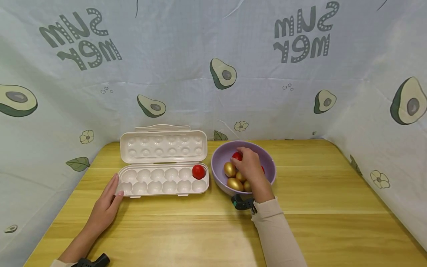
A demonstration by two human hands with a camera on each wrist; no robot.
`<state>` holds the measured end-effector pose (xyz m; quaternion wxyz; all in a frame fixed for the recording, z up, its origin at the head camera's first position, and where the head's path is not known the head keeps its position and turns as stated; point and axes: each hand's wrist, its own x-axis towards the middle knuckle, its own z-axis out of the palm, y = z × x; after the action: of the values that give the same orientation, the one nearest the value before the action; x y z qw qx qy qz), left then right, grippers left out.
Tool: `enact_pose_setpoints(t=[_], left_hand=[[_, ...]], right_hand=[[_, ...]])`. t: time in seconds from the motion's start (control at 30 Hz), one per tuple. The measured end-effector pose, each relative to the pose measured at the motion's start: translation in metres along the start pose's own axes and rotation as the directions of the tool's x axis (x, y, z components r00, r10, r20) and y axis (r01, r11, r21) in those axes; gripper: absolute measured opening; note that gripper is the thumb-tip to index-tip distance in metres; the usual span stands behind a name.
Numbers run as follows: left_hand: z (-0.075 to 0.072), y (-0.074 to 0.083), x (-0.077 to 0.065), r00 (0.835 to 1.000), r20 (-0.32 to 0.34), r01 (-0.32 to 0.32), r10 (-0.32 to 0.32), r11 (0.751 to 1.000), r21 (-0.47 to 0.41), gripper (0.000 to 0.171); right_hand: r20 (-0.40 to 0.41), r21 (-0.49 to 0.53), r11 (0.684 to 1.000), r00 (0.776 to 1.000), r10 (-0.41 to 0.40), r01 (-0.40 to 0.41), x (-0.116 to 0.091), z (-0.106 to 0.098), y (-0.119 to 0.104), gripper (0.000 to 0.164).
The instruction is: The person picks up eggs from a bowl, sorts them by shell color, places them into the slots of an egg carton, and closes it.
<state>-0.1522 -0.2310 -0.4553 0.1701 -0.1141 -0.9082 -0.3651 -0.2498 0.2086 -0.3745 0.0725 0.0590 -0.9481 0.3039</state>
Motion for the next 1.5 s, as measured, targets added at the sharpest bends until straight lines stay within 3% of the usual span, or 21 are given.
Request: enact_pose_setpoints(t=[0.5,1.13,1.5], left_hand=[[0.0011,-0.0007,-0.0002,1.000,-0.002,0.006,-0.006,1.000,0.000,0.056],[0.0016,-0.0022,-0.0007,1.000,-0.003,0.015,-0.015,1.000,0.003,0.056],[0.0015,-0.0026,-0.0006,1.000,0.007,0.024,-0.024,1.000,0.007,0.056]], right_hand=[[0.015,0.014,0.998,0.998,-0.066,0.065,0.0004,0.0028,0.0006,0.025],[0.110,0.029,0.999,0.994,-0.025,0.022,-0.0018,0.0059,-0.0001,0.023],[0.121,0.019,0.997,0.990,-0.074,0.073,-0.0032,0.0062,-0.0010,0.019]])
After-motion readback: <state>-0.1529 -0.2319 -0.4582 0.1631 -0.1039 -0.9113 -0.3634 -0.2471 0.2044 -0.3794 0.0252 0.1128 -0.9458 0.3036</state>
